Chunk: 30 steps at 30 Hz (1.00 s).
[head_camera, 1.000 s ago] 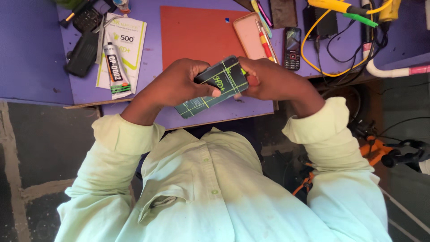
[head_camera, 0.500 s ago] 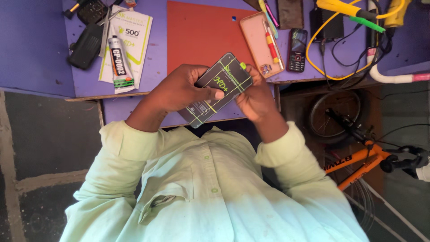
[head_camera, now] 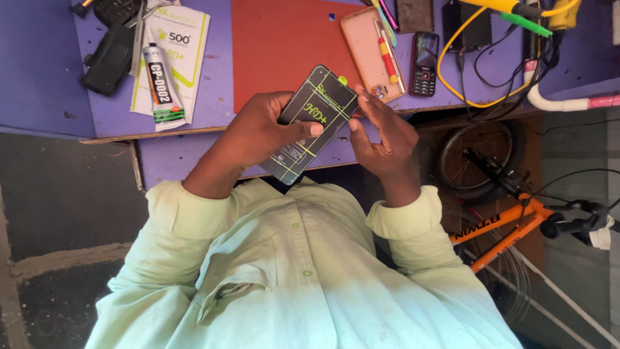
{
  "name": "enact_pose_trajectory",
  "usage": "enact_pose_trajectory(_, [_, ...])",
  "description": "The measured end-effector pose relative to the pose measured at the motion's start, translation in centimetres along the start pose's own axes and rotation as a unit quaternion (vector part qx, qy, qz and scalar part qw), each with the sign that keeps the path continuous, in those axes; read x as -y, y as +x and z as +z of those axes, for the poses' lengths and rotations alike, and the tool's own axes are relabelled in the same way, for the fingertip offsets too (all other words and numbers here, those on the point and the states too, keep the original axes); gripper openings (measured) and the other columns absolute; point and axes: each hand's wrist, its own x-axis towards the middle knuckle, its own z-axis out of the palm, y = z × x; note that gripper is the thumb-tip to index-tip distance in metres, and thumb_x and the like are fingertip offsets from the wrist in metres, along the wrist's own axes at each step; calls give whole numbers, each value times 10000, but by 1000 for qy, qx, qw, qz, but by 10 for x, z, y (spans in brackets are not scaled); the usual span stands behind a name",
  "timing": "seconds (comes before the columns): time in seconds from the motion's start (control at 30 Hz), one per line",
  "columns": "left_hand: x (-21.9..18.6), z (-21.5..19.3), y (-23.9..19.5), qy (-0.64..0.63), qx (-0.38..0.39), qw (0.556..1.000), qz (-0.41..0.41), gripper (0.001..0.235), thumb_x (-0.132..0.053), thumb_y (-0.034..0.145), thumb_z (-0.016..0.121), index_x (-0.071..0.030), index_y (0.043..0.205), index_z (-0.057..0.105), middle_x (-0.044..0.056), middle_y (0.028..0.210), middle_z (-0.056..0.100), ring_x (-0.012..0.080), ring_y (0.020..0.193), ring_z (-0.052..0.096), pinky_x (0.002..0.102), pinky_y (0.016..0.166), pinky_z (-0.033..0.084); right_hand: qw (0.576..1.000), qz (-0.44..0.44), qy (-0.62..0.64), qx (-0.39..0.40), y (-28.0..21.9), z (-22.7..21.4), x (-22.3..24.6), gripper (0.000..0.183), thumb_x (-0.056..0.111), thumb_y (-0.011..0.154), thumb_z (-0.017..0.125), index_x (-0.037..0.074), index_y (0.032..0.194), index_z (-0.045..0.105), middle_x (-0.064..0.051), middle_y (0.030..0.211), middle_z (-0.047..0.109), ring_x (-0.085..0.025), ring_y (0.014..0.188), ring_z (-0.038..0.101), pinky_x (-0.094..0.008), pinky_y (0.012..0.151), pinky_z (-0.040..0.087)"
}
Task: The person applies adhesive to a smartphone back panel and presses it into place. They then secure the phone with multiple rubber bands while it sets.
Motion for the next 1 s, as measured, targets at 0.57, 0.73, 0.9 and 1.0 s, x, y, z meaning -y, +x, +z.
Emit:
enact_pose_trajectory(0.57, [21,-14,-16,20,-67,998,6,235,-171,877,805,-35,1057,738,-15,858,735,30,753,619,235,672,536,998,-52,29,1,8,33,-16,195,-31,984,738,-64,1164,670,-244,1184,728,-337,1127,755,-370,975,617])
enact_pose_trajectory(0.73, [23,-21,-37,-23,-83,996,-9,271,-165,875,795,-22,1099,738,-13,914,746,34,793,629,233,704,540,995,45,87,23,26,49,-25,210,104,1056,643,-21,1221,679,-161,1179,733,-288,1061,744,-369,959,599])
enact_pose_trajectory(0.9, [41,-32,-63,-89,-129,987,-21,323,-164,882,798,-3,1144,701,-4,946,720,57,819,620,248,725,540,990,-45,-37,128,112,116,-46,138,145,1004,747,58,1108,723,-115,1053,721,-336,983,693,-422,822,555])
enact_pose_trajectory(1.0, [54,-36,-77,-126,-134,983,20,347,-160,894,790,-16,1196,696,-30,1036,719,43,909,602,228,815,517,989,-59,-38,134,155,151,-48,116,157,988,757,69,1058,732,-113,1020,732,-341,928,689,-425,772,541])
